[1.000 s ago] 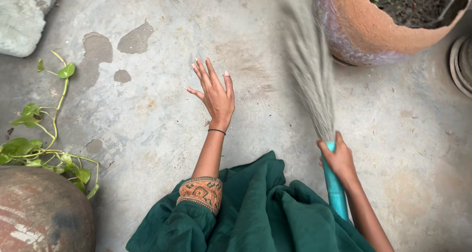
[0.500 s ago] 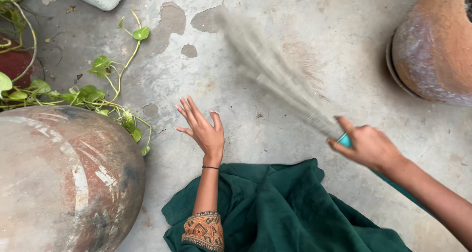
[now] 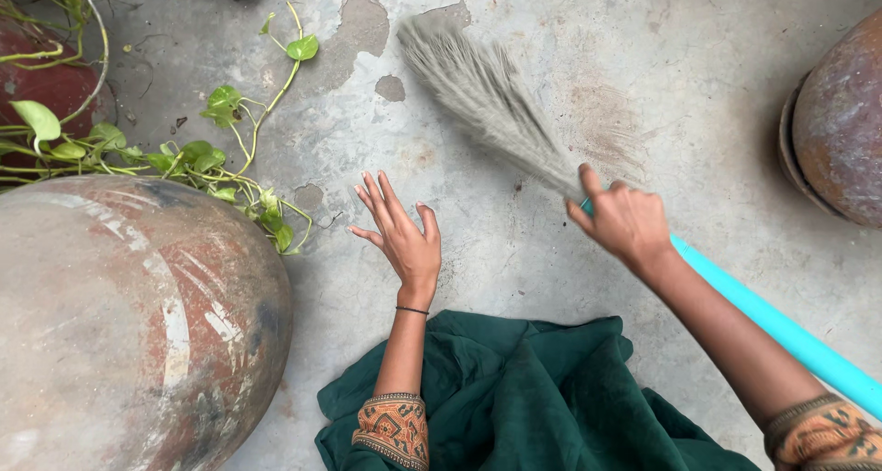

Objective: The person sweeps a concrete floor with a broom and moves a large clay pot to another location.

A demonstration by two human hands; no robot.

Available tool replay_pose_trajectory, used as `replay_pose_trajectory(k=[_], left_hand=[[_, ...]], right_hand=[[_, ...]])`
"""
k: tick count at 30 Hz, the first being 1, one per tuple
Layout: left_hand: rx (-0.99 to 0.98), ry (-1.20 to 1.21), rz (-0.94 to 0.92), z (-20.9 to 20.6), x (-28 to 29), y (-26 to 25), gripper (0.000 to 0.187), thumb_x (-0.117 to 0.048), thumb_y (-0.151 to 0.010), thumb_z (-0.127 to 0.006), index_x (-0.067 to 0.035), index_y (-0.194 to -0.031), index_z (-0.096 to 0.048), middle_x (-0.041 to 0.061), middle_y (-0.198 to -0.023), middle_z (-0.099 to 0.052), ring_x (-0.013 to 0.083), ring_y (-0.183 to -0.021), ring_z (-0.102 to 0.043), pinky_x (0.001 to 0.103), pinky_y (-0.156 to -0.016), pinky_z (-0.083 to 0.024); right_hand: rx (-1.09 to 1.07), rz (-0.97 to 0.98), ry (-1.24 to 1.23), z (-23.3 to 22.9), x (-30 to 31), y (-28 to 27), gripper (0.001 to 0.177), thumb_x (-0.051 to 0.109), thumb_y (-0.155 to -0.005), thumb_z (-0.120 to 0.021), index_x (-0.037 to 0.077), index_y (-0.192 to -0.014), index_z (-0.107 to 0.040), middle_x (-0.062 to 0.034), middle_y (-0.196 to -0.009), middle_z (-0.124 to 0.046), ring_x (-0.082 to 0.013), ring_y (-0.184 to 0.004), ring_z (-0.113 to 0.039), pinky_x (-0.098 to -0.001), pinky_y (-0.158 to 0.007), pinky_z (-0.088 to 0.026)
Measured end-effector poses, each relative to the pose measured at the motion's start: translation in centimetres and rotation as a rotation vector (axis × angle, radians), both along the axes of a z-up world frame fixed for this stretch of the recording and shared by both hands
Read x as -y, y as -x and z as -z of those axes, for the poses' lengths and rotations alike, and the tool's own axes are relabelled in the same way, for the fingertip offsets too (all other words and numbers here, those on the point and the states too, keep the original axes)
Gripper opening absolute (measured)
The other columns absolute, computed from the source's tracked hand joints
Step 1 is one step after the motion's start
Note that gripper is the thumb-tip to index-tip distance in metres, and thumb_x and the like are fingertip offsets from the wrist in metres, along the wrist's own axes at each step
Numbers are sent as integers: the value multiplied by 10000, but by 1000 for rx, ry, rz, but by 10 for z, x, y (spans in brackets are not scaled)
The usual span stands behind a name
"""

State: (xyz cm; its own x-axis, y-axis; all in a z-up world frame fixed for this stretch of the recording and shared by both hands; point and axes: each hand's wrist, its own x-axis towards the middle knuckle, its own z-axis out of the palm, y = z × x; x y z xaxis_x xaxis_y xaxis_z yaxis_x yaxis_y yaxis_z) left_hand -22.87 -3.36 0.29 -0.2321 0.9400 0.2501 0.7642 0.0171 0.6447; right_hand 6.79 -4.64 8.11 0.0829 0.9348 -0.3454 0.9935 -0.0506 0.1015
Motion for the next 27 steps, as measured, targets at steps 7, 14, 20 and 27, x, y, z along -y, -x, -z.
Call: replay_pose_trajectory(k=[7, 14, 20, 27], left_hand=[[-4, -16, 30, -2, -14, 3, 790, -174, -959, -552, -20, -1641, -183, 168, -1735, -124, 392, -1616, -60, 762, -1153, 132], [-77, -9, 201, 5, -4, -22, 773, -190, -976, -536, 11, -1635, -185, 203, -1724, -123, 391, -1602, -89, 751, -1148, 146], [-26, -138, 118, 5, -12, 2, 781, -168, -986, -561, -6, -1652, -187, 222, -1741, -104, 391, -1628, -76, 708, -1207, 140], [95, -72, 72, 13, 1, -14, 822, -135, -953, -583, 15, -1649, -172, 235, -1733, -44, 410, -1625, -57, 728, -1164, 167]], right_hand=[[141, -558, 61, 42, 80, -19, 751, 699, -843, -549, 296, -1458, -394, -194, -894, -692, -309, -624, -728, -423, -473, -574], [214, 15, -43, -31, -5, -67, 580, 667, -997, -479, 237, -1385, -507, -115, -795, -743, -258, -606, -745, -380, -446, -538], [506, -431, 84, -74, 94, -94, 692, 722, -908, -413, 338, -1482, -366, -57, -824, -698, -164, -602, -713, -302, -413, -527], [584, -216, 93, -54, 37, -137, 562, 723, -948, -474, 264, -1262, -552, 3, -656, -677, -125, -533, -679, -292, -441, -506]])
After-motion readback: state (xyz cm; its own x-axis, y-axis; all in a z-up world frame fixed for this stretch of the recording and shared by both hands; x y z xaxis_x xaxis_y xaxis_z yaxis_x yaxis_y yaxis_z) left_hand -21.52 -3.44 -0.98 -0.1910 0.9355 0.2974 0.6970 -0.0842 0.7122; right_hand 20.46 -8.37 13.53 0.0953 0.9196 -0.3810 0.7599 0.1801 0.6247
